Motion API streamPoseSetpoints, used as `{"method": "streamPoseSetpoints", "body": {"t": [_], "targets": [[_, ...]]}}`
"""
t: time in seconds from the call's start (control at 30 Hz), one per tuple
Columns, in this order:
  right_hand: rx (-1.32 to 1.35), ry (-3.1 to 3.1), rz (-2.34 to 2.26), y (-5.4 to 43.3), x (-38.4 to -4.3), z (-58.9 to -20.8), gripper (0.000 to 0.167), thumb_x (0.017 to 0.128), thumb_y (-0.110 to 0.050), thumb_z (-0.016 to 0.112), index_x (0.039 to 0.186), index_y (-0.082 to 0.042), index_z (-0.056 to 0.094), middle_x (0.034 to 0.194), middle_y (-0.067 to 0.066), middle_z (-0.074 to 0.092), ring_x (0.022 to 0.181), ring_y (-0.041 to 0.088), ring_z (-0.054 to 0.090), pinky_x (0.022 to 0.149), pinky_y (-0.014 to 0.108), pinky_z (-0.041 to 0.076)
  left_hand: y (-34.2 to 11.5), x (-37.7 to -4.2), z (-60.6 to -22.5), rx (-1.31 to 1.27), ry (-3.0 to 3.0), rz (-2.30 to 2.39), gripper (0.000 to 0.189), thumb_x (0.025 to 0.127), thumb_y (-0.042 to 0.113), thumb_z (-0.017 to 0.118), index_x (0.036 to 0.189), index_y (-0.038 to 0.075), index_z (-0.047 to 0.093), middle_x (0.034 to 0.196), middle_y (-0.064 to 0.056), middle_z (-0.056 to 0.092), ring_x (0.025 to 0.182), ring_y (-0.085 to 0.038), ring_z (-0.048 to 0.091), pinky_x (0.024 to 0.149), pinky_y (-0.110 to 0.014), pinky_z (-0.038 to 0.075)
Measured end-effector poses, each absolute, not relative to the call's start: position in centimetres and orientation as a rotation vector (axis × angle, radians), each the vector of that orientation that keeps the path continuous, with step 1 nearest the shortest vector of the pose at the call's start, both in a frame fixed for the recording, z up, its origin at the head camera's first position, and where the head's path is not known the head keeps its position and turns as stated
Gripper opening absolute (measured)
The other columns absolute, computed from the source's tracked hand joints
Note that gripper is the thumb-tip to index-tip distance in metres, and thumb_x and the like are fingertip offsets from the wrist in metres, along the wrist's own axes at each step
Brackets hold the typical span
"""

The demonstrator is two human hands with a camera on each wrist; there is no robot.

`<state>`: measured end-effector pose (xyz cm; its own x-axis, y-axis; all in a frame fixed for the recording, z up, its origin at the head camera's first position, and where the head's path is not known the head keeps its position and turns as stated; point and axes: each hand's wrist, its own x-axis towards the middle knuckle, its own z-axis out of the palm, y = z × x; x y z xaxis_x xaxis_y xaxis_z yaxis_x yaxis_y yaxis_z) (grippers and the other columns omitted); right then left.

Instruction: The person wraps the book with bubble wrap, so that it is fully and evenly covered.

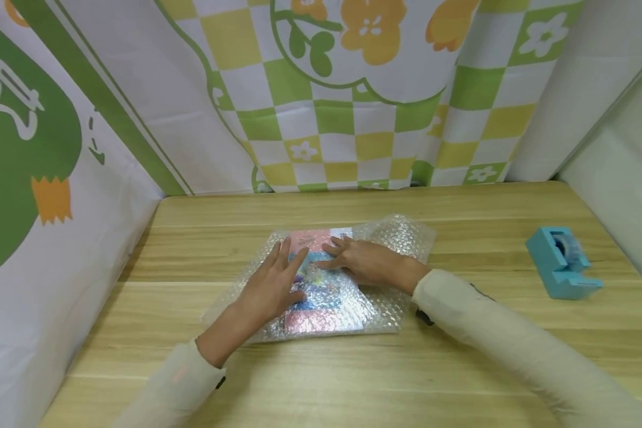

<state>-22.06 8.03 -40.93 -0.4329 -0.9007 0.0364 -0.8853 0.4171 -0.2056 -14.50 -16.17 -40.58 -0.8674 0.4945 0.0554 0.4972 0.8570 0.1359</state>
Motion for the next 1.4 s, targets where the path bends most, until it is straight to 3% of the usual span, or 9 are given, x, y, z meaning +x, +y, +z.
{"method": "streamPoseSetpoints", "body": {"t": [0.2, 0.43, 0.53, 0.93, 1.4], "targets": [[-1.611, 2.565, -0.325, 8.0, -22.1, -40.9, 0.045, 0.096, 0.002, 0.06, 0.139, -0.014, 0.06, 0.144, 0.024, 0.046, 0.131, 0.052, 0.041, 0.1, 0.057, 0.043, -16.5, -15.3, -40.0, -0.913, -3.058, -0.15, 0.095, 0.087, 0.038, 0.079, 0.159, 0.01, 0.025, 0.158, -0.031, 0.021, 0.144, -0.049, 0.02, 0.115, -0.057, 0.022], [-1.569, 2.553, -0.327, 7.9, -21.9, -40.8, 0.044, 0.098, 0.0, 0.059, 0.139, -0.015, 0.059, 0.146, 0.023, 0.043, 0.132, 0.052, 0.039, 0.1, 0.06, 0.042, -17.4, -16.6, -40.3, -1.003, -3.131, -0.103, 0.096, 0.089, 0.052, 0.072, 0.161, 0.017, 0.019, 0.162, -0.027, 0.008, 0.148, -0.044, 0.006, 0.118, -0.056, 0.013], [-1.567, 2.552, -0.322, 7.8, -21.9, -40.9, 0.044, 0.099, -0.001, 0.058, 0.14, -0.016, 0.059, 0.147, 0.023, 0.043, 0.132, 0.053, 0.039, 0.1, 0.059, 0.042, -18.1, -17.0, -40.8, -1.061, -3.126, -0.128, 0.092, 0.091, 0.055, 0.067, 0.161, 0.017, 0.02, 0.162, -0.025, 0.009, 0.149, -0.042, 0.006, 0.119, -0.054, 0.01], [-1.59, 2.56, -0.373, 8.3, -22.1, -41.5, 0.044, 0.098, -0.001, 0.057, 0.14, -0.015, 0.059, 0.148, 0.022, 0.042, 0.135, 0.05, 0.037, 0.103, 0.058, 0.04, -18.8, -17.6, -41.9, -1.161, -3.035, -0.194, 0.076, 0.094, 0.057, 0.061, 0.155, 0.016, 0.039, 0.159, -0.025, 0.023, 0.148, -0.041, 0.014, 0.119, -0.054, 0.013], [-1.624, 2.586, -0.538, 9.2, -22.1, -42.1, 0.046, 0.097, -0.001, 0.058, 0.141, -0.013, 0.058, 0.149, 0.021, 0.043, 0.139, 0.042, 0.036, 0.113, 0.053, 0.03, -19.0, -17.6, -42.0, -1.162, -3.024, -0.183, 0.074, 0.095, 0.057, 0.06, 0.153, 0.014, 0.041, 0.159, -0.024, 0.026, 0.145, -0.043, 0.022, 0.118, -0.055, 0.018]]}}
